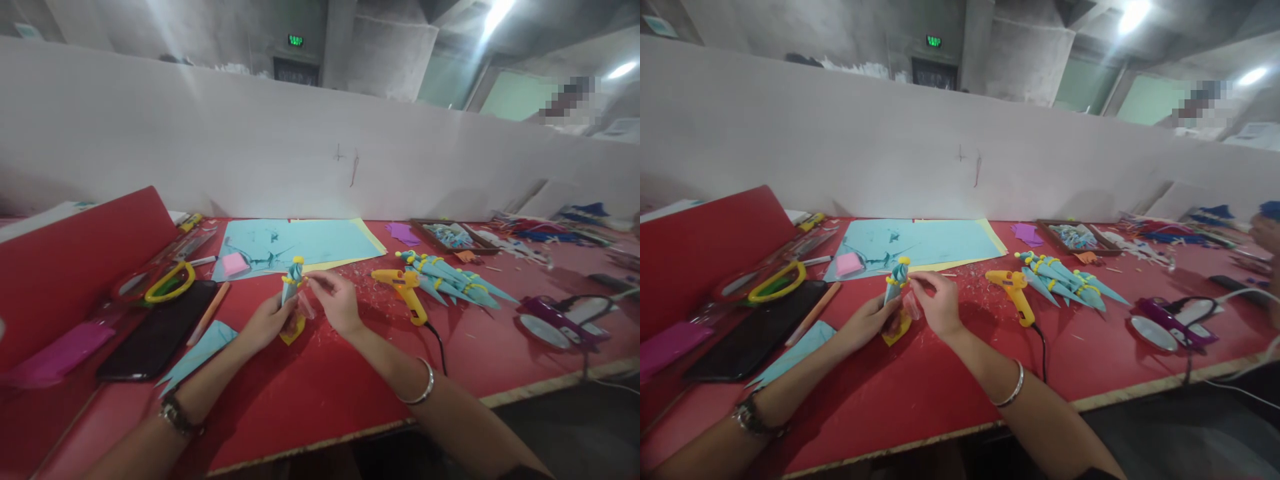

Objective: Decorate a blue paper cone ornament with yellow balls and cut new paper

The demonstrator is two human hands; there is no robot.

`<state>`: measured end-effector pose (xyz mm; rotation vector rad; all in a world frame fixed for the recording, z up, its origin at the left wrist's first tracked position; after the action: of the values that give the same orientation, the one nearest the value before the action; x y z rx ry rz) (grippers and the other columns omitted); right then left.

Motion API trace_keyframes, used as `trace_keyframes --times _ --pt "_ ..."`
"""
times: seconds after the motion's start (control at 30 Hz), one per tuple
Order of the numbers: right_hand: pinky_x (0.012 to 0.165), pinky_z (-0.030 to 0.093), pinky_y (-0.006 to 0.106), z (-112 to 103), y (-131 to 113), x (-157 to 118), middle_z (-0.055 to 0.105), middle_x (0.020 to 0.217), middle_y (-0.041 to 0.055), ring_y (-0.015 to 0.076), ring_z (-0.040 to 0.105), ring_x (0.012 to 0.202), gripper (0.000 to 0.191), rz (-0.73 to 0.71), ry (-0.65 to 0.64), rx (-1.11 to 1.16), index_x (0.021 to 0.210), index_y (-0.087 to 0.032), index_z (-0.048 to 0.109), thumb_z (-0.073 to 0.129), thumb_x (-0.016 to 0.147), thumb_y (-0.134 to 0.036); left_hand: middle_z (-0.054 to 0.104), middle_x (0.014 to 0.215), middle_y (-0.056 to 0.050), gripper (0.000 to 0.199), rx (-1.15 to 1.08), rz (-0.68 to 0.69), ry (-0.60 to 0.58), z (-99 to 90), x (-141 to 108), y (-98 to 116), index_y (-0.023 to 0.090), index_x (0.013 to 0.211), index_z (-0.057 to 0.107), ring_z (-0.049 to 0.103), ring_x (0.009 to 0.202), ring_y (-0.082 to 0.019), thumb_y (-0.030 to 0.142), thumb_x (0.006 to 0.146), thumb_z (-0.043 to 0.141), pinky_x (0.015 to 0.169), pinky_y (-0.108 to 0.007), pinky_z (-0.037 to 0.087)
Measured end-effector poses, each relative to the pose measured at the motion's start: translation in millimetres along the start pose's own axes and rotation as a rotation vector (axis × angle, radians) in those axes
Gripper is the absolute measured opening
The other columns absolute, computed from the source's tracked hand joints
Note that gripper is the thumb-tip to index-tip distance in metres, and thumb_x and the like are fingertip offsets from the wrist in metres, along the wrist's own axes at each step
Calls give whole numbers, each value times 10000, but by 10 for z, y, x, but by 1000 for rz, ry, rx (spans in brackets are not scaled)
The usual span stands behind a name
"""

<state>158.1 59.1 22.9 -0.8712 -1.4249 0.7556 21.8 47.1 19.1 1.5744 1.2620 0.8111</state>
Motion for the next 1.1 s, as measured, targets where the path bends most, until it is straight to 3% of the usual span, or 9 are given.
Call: trace_keyframes --times 0.3,0.93,1.1 --pt "710 468 291 -12 -142 -22 633 792 23 151 585 759 108 -223 -59 -156 783 -229 637 535 762 -199 456 453 54 378 -5 55 2 6 -5 -72 188 611 413 429 419 -98 539 747 374 439 -222 333" --pt "642 448 260 11 -106 -13 551 750 7 123 539 669 107 -222 -130 -195 790 -221 616 543 741 -159 464 490 50 364 54 80 -43 16 16 -114 183 644 436 444 432 -96 507 786 349 440 -213 355" --pt "658 451 254 6 -96 -12 554 768 11 126 550 713 107 -210 -98 -144 793 -218 611 516 765 -176 465 491 47 371 49 75 -43 15 10 -108 184 625 431 448 432 -97 509 782 346 438 -213 355"
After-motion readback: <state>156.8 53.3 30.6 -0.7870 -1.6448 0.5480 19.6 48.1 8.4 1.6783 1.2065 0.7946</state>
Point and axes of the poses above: each hand's wrist, its own x-axis towards the middle knuckle, its own z-axis out of the palm, y = z × x, the point moved 1 cm from there along x, towards the middle knuckle
